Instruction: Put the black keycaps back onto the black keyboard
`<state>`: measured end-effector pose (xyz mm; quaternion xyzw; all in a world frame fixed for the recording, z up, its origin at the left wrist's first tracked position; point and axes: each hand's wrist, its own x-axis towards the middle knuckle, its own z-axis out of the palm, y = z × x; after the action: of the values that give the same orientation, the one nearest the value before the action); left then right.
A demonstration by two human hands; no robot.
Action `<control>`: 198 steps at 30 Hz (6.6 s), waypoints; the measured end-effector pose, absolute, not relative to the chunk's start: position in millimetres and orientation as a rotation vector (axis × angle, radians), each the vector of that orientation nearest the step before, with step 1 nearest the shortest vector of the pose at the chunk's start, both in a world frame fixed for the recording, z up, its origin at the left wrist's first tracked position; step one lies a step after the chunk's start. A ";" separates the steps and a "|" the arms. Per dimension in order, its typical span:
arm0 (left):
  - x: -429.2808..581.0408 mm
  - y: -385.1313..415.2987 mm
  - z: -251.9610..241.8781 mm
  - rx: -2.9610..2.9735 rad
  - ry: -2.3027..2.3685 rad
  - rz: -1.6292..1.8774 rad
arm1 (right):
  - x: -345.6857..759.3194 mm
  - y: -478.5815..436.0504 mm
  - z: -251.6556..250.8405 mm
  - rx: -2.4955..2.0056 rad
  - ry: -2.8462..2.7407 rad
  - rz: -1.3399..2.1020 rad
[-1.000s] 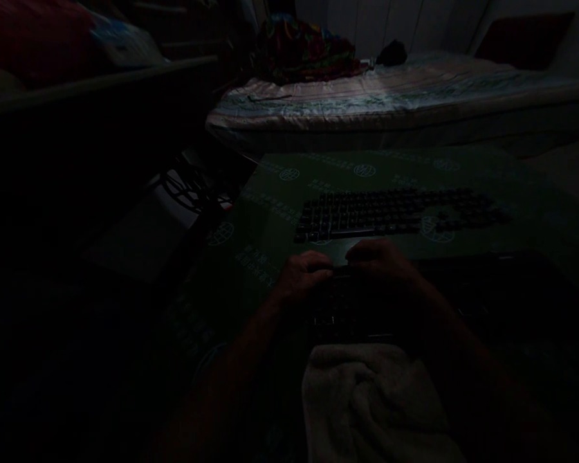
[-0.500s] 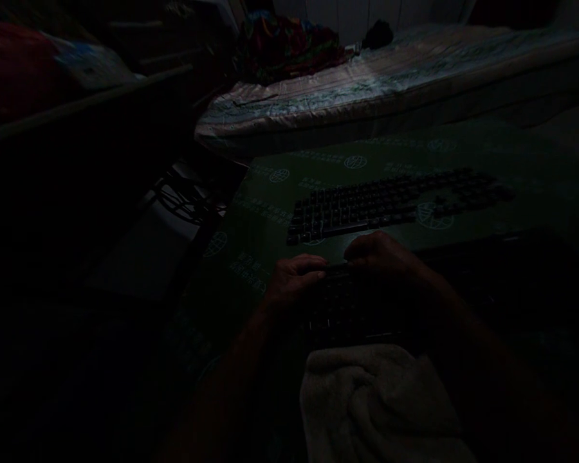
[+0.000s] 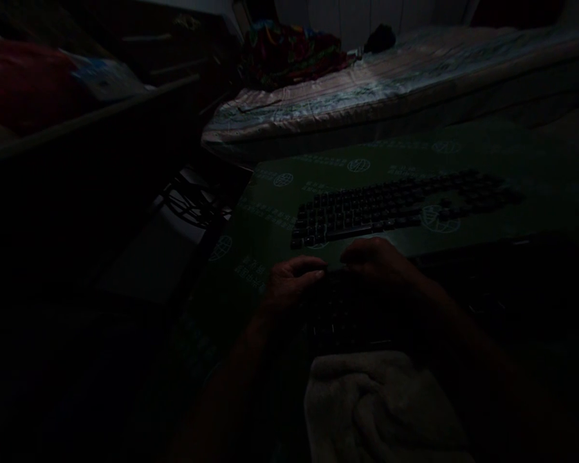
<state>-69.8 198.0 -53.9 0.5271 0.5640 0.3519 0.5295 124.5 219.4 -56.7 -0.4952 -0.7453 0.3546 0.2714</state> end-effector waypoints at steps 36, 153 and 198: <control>-60.1 189.4 -40.8 1.292 1.045 1.042 | 122.3 234.2 -9.8 -1.293 -2.029 1.762; -56.0 200.5 -79.4 1.784 1.302 1.000 | 104.8 228.4 -27.5 -1.419 -2.937 0.395; -57.4 190.4 -87.4 1.919 1.485 0.887 | 58.7 441.2 -44.5 -1.692 -2.712 0.150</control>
<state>-57.4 190.4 -87.4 0.7141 0.5524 0.3302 0.2753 58.7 441.2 -44.5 -0.5284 -0.8472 0.0468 -0.0292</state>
